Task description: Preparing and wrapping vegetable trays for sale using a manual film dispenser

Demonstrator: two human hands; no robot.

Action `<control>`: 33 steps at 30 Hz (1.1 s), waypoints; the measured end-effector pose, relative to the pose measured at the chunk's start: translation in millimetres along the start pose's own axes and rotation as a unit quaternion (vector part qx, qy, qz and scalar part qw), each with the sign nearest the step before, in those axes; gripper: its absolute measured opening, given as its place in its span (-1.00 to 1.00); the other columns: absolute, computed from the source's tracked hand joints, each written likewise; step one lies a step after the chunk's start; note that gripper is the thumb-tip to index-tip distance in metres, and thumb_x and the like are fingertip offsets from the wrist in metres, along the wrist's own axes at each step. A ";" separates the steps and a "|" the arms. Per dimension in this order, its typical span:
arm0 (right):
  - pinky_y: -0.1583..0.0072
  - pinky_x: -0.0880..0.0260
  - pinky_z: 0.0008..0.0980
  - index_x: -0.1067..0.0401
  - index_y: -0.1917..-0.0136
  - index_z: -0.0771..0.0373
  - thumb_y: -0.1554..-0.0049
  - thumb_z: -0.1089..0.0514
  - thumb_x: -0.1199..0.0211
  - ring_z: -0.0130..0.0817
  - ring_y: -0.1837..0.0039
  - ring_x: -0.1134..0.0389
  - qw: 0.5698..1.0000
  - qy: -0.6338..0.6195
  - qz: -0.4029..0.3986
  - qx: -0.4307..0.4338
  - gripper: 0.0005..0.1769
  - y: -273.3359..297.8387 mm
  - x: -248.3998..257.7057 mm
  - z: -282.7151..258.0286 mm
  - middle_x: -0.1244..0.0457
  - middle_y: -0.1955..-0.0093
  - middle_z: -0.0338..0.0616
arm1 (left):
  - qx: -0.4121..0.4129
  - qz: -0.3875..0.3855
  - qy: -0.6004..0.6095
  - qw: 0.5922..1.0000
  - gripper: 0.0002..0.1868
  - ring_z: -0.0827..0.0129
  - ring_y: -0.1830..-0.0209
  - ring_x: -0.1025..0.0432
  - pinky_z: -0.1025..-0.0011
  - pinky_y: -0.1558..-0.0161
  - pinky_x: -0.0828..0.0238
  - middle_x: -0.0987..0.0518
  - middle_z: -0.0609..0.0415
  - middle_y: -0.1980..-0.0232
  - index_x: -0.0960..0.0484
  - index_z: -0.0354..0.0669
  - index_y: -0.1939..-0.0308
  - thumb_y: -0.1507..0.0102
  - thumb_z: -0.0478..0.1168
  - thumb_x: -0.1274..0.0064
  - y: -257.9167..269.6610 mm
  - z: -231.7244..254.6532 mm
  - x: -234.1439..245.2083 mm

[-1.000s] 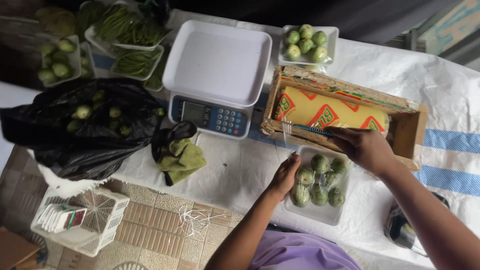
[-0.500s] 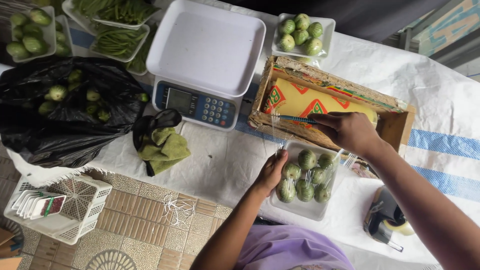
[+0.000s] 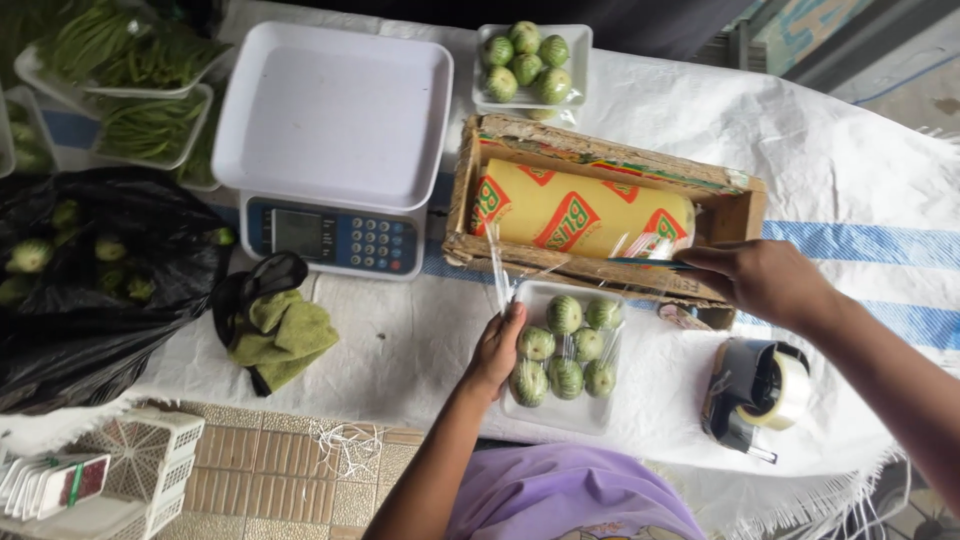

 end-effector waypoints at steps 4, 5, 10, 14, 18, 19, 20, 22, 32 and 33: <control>0.19 -0.46 -0.17 -0.58 -0.19 -0.23 -0.13 -0.16 -0.26 -0.15 0.19 -0.51 0.998 -0.011 0.047 -0.027 -0.64 61.0 -13.3 41.4 -0.48 -0.03 -0.40 | 0.029 0.012 -0.008 0.999 -0.58 0.51 0.01 -0.44 0.48 -0.06 -0.34 -0.62 0.17 0.13 -0.66 -0.11 0.19 -0.37 0.15 0.07 -1.0 -1.2 0.3; 0.19 -0.46 -0.18 -0.55 -0.22 -0.27 -0.12 -0.17 -0.26 -0.18 0.18 -0.51 0.998 0.003 0.031 -0.053 -0.62 76.2 -16.3 50.5 -0.47 -0.02 -0.47 | 0.040 0.021 -0.002 0.999 -0.56 0.48 -0.01 -0.46 0.48 -0.07 -0.37 -0.65 0.13 0.10 -0.68 -0.15 0.13 -0.36 0.14 0.07 -1.1 -0.7 0.4; 0.19 -0.54 -0.24 -0.50 -0.27 -0.47 -0.10 -0.31 -0.17 -0.28 0.03 -0.57 0.982 0.062 -0.037 -0.172 -0.55 146.0 -22.8 78.1 -0.46 -0.12 -0.66 | 0.068 0.049 -0.060 0.995 -0.44 0.46 -0.18 -0.48 0.48 -0.20 -0.36 -0.70 0.07 -0.07 -0.72 -0.21 -0.05 -0.32 0.16 0.08 8.5 16.9 6.3; 0.29 -0.40 -0.34 -0.56 -0.18 -0.12 -0.21 -0.12 -0.14 -0.28 0.28 -0.39 0.940 -0.127 -0.094 -0.303 -0.67 192.4 -29.3 65.2 -0.42 0.13 -0.37 | 0.140 0.074 -0.080 0.984 -0.31 0.38 -0.39 -0.37 0.42 -0.35 -0.29 -0.57 0.05 -0.31 -0.56 -0.16 -0.27 -0.26 0.24 0.13 25.9 42.4 10.6; 0.41 0.01 -0.48 -0.66 0.27 0.40 -0.16 -0.01 -0.35 -0.37 0.49 -0.10 0.767 -0.487 -0.020 -0.417 -0.59 198.3 -64.7 -3.2 -0.19 0.54 -0.12 | 0.156 0.095 -0.074 0.980 -0.26 0.40 -0.53 -0.28 0.44 -0.45 -0.21 -0.47 0.08 -0.48 -0.47 -0.11 -0.41 -0.23 0.17 0.05 40.6 50.9 13.3; 0.41 0.01 -0.48 -0.66 0.27 0.40 -0.16 -0.01 -0.35 -0.37 0.49 -0.10 0.765 -0.488 -0.019 -0.420 -0.59 194.1 -76.7 -22.8 -0.19 0.54 -0.12 | 0.157 0.093 -0.077 0.980 -0.26 0.40 -0.53 -0.28 0.44 -0.45 -0.21 -0.47 0.08 -0.48 -0.47 -0.11 -0.41 -0.23 0.17 0.05 47.9 54.8 10.9; 0.45 -0.01 -0.50 -0.65 0.26 0.45 -0.23 0.06 -0.27 -0.36 0.52 -0.10 0.742 -0.523 -0.014 -0.419 -0.59 187.3 -89.3 -42.3 -0.19 0.57 -0.10 | 0.140 0.060 -0.069 0.986 -0.36 0.36 -0.37 -0.40 0.41 -0.34 -0.33 -0.58 0.04 -0.30 -0.57 -0.16 -0.29 -0.27 0.15 0.08 53.9 59.7 8.1; 0.50 -0.03 -0.51 -0.63 0.26 0.50 -0.29 0.14 -0.19 -0.36 0.56 -0.11 0.717 -0.558 -0.010 -0.418 -0.57 169.1 -105.8 -73.9 -0.20 0.59 -0.09 | 0.126 0.027 -0.063 0.990 -0.42 0.32 -0.22 -0.51 0.38 -0.23 -0.44 -0.70 -0.01 -0.11 -0.67 -0.20 -0.18 -0.30 0.13 0.11 62.0 57.9 8.1; 0.31 -0.36 -0.31 -0.43 0.04 0.29 -0.24 0.19 0.07 -0.22 0.41 -0.43 0.778 -0.430 -0.012 -0.457 -0.75 114.4 -109.2 -128.3 -0.33 0.36 -0.03 | 0.116 0.026 -0.024 0.993 -0.46 0.31 -0.23 -0.50 0.38 -0.26 -0.43 -0.69 -0.03 -0.11 -0.68 -0.23 -0.12 -0.32 0.10 0.12 83.9 56.4 -2.8; 0.28 -0.38 -0.30 -0.47 -0.04 0.33 -0.23 0.21 0.08 -0.21 0.39 -0.40 0.772 -0.441 -0.001 -0.457 -0.69 110.9 -118.1 -129.8 -0.33 0.33 0.00 | 0.119 0.041 -0.034 0.991 -0.47 0.33 -0.24 -0.50 0.39 -0.28 -0.40 -0.69 -0.01 -0.12 -0.69 -0.21 -0.09 -0.31 0.11 0.10 86.4 58.4 -1.7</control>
Point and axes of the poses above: each hand's wrist, its own y-axis away from the middle knuckle, its own x-axis out of the back of the hand, z = x × y, the point moved 2 cm from there along -y, towards the middle knuckle
